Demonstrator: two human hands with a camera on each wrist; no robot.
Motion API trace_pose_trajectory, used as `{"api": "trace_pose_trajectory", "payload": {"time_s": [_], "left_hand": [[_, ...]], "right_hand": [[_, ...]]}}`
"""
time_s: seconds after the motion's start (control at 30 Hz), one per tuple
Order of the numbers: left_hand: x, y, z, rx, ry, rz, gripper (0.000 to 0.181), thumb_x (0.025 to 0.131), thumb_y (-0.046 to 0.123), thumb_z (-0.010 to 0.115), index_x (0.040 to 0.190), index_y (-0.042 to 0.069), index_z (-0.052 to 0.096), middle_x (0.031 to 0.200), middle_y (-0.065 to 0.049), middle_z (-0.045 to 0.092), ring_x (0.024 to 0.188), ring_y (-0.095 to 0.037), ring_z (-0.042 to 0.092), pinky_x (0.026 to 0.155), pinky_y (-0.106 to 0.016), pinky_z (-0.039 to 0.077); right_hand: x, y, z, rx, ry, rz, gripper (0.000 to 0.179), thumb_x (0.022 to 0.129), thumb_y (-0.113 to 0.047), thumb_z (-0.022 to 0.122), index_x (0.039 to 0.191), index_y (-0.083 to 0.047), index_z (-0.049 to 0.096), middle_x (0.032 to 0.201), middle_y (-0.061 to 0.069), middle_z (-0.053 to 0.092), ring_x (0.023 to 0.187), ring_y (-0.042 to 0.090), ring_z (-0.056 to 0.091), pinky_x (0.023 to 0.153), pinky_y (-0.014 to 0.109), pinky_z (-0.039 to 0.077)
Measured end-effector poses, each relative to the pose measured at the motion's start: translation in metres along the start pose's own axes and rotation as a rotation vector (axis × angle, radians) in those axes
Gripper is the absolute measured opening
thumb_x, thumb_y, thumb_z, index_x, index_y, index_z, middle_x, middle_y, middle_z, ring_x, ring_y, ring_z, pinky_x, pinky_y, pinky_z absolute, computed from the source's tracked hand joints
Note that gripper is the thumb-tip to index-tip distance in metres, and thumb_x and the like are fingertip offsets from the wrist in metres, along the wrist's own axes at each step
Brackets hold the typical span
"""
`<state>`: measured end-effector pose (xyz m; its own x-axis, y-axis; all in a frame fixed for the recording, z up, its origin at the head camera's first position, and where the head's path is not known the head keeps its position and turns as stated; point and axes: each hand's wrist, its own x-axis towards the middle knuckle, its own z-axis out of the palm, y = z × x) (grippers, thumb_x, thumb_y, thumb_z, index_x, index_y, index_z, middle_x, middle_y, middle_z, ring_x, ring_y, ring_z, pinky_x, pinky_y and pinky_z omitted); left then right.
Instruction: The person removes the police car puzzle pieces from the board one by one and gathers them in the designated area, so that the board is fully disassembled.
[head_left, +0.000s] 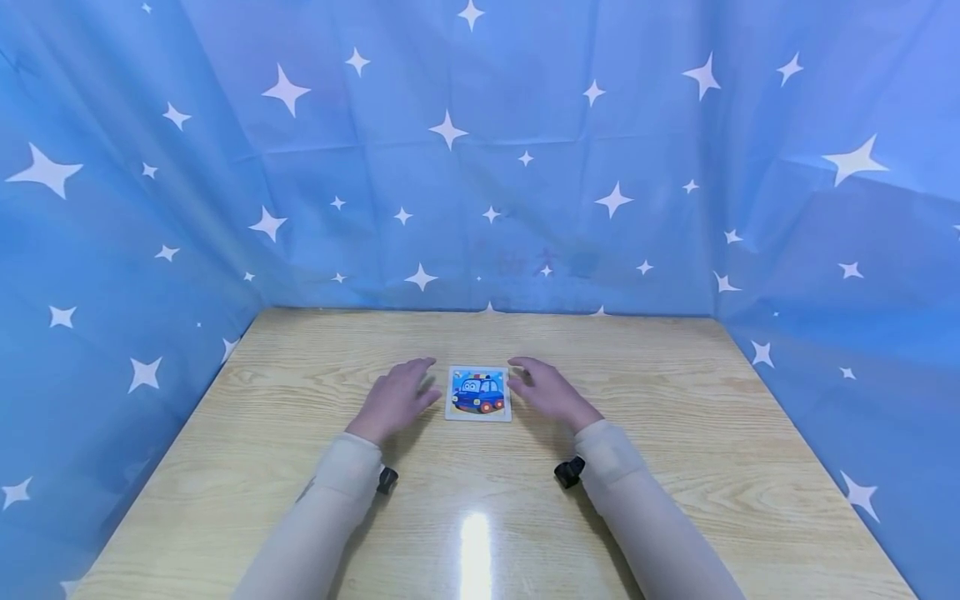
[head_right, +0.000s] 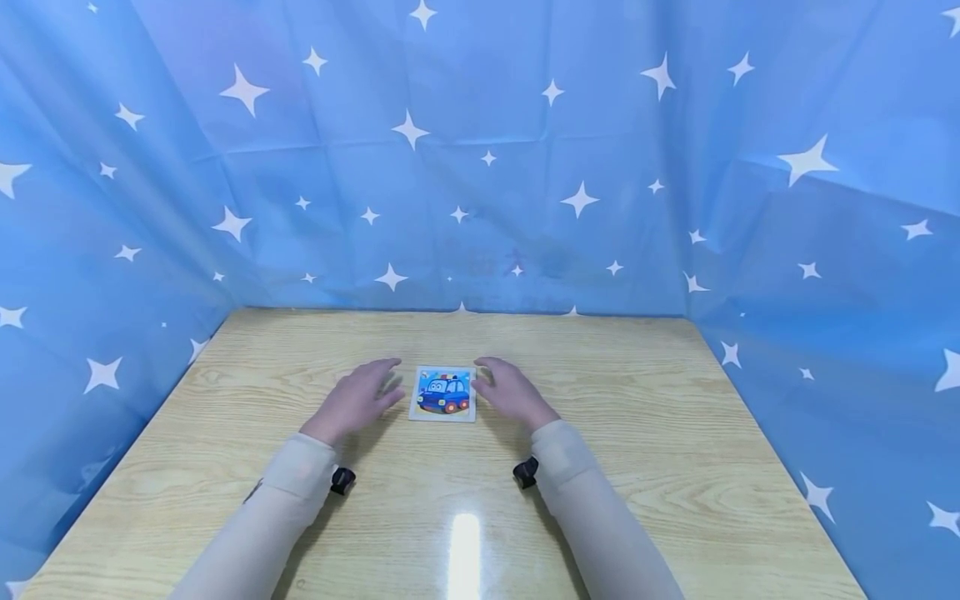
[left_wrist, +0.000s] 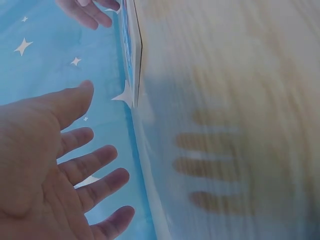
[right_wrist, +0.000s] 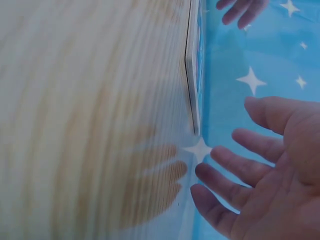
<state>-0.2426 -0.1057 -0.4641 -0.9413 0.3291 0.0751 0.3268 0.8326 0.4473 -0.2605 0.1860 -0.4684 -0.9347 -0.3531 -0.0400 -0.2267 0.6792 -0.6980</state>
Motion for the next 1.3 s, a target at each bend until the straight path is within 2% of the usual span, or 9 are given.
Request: {"api": "trace_pose_trajectory", "payload": {"time_s": [0.33, 0.7, 1.0, 1.3], "left_hand": [[0.005, 0.007, 0.006, 0.007, -0.017, 0.037, 0.064, 0.099, 0.035, 0.068, 0.153, 0.009, 0.045, 0.155, -0.016, 0.046, 0.143, -0.038, 0.04, 0.111, -0.063, 0.032], [0.006, 0.014, 0.012, 0.034, -0.069, 0.021, 0.065, 0.099, 0.039, 0.067, 0.153, 0.011, 0.046, 0.155, -0.012, 0.046, 0.142, -0.036, 0.041, 0.11, -0.064, 0.034], [0.011, 0.015, 0.018, 0.116, -0.115, -0.001, 0.071, 0.098, 0.044, 0.067, 0.156, 0.014, 0.04, 0.156, -0.012, 0.045, 0.142, -0.036, 0.042, 0.108, -0.062, 0.037], [0.014, 0.019, 0.012, 0.235, -0.208, -0.004, 0.071, 0.099, 0.049, 0.063, 0.157, 0.015, 0.041, 0.157, -0.013, 0.042, 0.144, -0.037, 0.036, 0.106, -0.062, 0.038]], "right_hand": [[0.008, -0.004, 0.008, -0.023, -0.002, 0.019, 0.049, 0.105, -0.022, 0.058, 0.15, -0.004, 0.048, 0.151, 0.017, 0.049, 0.138, 0.036, 0.047, 0.11, 0.051, 0.04], [0.015, -0.011, 0.012, -0.2, -0.008, -0.006, 0.045, 0.104, -0.021, 0.062, 0.144, -0.002, 0.055, 0.145, 0.018, 0.054, 0.135, 0.037, 0.049, 0.109, 0.051, 0.041], [0.016, -0.013, 0.014, -0.289, -0.017, 0.013, 0.044, 0.103, -0.024, 0.063, 0.142, -0.004, 0.058, 0.147, 0.017, 0.053, 0.14, 0.038, 0.042, 0.114, 0.052, 0.035], [0.019, -0.019, 0.017, -0.341, 0.009, 0.049, 0.042, 0.101, -0.026, 0.066, 0.137, -0.006, 0.062, 0.142, 0.015, 0.055, 0.134, 0.038, 0.047, 0.107, 0.051, 0.042]]}}
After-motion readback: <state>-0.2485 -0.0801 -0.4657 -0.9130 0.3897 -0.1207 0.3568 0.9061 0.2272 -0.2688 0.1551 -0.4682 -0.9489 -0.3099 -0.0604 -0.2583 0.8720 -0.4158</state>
